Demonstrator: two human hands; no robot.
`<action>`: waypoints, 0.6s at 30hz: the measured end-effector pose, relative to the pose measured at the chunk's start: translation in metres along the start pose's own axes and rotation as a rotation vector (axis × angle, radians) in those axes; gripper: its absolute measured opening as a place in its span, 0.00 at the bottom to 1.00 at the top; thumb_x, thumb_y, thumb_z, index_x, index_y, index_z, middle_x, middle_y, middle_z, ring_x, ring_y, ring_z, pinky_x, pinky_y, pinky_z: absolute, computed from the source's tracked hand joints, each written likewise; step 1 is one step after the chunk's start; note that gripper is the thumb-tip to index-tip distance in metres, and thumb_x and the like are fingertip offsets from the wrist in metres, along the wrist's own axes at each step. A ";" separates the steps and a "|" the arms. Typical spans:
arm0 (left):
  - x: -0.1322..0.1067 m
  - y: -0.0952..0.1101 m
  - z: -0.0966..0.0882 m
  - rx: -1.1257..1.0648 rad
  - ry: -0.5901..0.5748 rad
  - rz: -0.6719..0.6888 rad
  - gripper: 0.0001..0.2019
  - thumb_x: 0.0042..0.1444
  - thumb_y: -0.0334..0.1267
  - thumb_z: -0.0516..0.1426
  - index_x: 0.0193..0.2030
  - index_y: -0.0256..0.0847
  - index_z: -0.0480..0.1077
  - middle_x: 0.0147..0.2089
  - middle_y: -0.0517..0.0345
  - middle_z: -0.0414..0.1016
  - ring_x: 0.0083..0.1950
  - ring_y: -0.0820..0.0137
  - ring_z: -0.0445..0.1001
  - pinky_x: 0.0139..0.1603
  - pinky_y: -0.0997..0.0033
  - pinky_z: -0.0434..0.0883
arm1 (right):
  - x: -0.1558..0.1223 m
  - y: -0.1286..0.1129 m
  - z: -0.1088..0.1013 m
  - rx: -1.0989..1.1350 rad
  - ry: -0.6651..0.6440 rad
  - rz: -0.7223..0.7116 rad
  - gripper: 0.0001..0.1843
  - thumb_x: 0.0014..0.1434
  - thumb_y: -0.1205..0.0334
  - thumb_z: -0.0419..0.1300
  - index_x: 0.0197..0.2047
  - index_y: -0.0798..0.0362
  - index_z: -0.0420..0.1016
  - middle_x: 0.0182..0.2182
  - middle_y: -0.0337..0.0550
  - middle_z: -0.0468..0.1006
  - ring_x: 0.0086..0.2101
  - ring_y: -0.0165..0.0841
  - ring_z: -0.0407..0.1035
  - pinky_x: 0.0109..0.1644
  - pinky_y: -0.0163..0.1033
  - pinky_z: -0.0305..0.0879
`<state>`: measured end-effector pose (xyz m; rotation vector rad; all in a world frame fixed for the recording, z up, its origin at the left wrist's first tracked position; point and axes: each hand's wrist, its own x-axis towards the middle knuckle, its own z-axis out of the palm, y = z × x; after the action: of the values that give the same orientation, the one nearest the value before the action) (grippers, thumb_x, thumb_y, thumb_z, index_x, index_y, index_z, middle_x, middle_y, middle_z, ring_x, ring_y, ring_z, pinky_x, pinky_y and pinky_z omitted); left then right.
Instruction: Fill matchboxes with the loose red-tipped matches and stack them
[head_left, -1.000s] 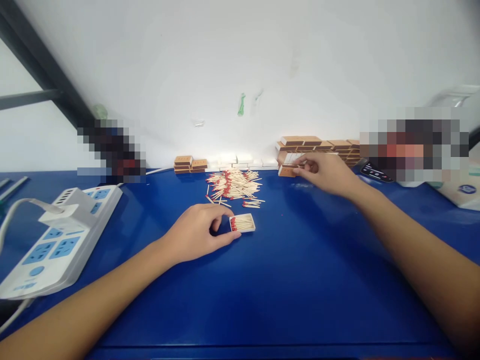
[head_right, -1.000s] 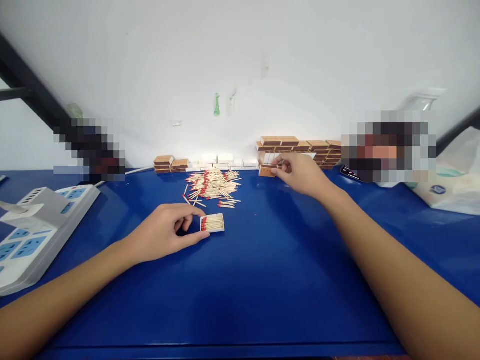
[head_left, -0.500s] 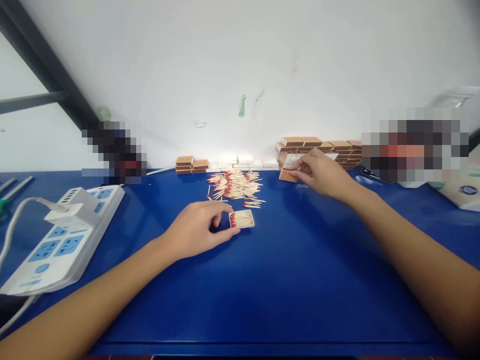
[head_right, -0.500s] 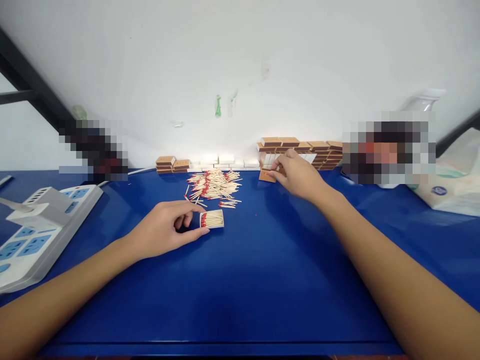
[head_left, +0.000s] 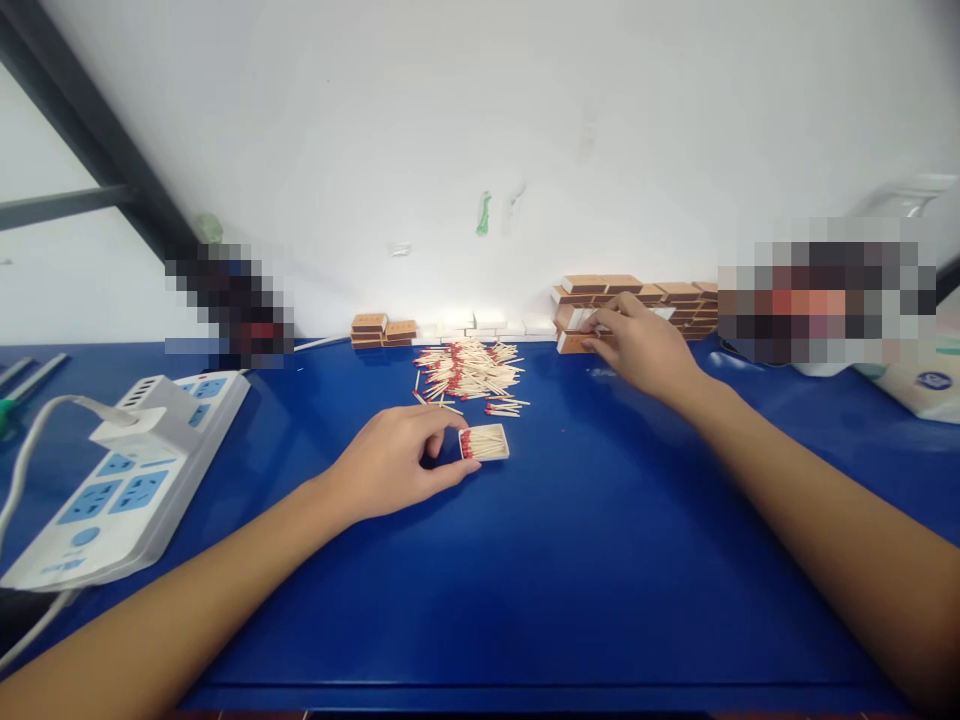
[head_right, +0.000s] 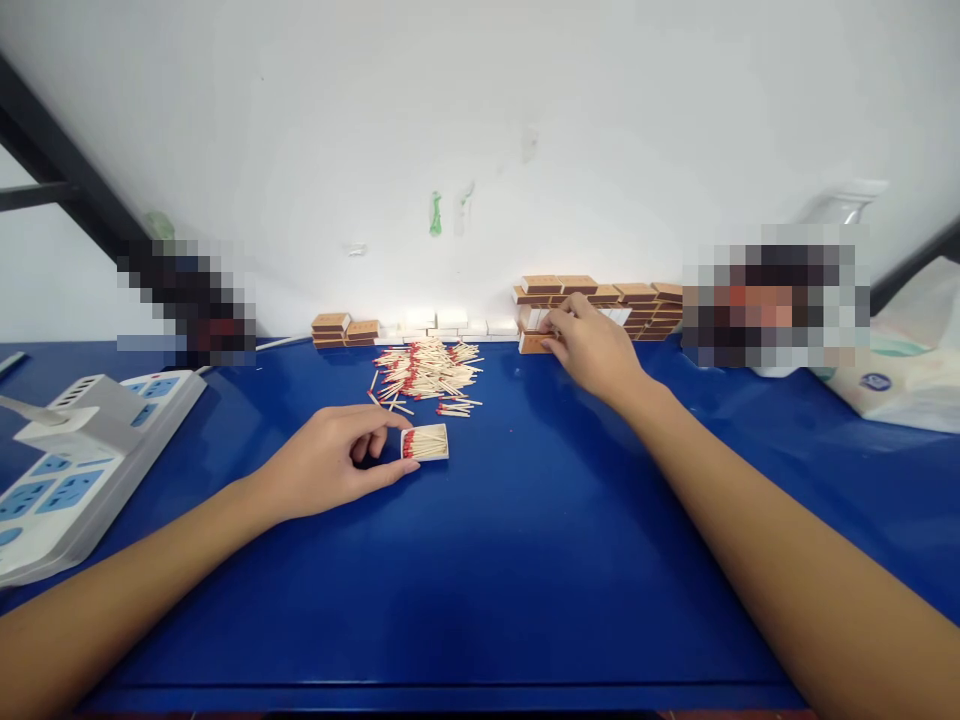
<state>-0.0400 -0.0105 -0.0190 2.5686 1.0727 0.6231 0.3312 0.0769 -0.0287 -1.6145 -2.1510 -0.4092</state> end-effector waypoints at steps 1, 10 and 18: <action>0.000 0.000 0.000 0.000 0.000 -0.001 0.15 0.61 0.49 0.64 0.49 0.44 0.77 0.28 0.65 0.68 0.28 0.73 0.67 0.30 0.72 0.63 | -0.001 -0.001 -0.001 -0.007 0.000 0.011 0.12 0.67 0.55 0.56 0.46 0.50 0.77 0.49 0.55 0.74 0.41 0.47 0.71 0.37 0.47 0.63; -0.001 0.001 0.000 -0.007 0.007 0.013 0.14 0.62 0.49 0.64 0.49 0.44 0.77 0.28 0.65 0.68 0.28 0.74 0.67 0.30 0.72 0.62 | 0.007 0.033 -0.045 0.056 0.347 0.401 0.07 0.61 0.59 0.61 0.40 0.53 0.78 0.37 0.53 0.80 0.36 0.41 0.71 0.46 0.46 0.63; -0.002 0.000 0.000 -0.013 0.019 0.026 0.15 0.62 0.49 0.63 0.50 0.43 0.77 0.28 0.65 0.67 0.27 0.74 0.66 0.30 0.71 0.63 | 0.004 0.107 -0.029 -0.004 0.362 0.822 0.17 0.57 0.57 0.65 0.45 0.61 0.81 0.30 0.58 0.79 0.32 0.44 0.68 0.40 0.48 0.61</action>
<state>-0.0408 -0.0120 -0.0196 2.5739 1.0396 0.6603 0.4377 0.0970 -0.0026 -2.0540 -1.0953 -0.3897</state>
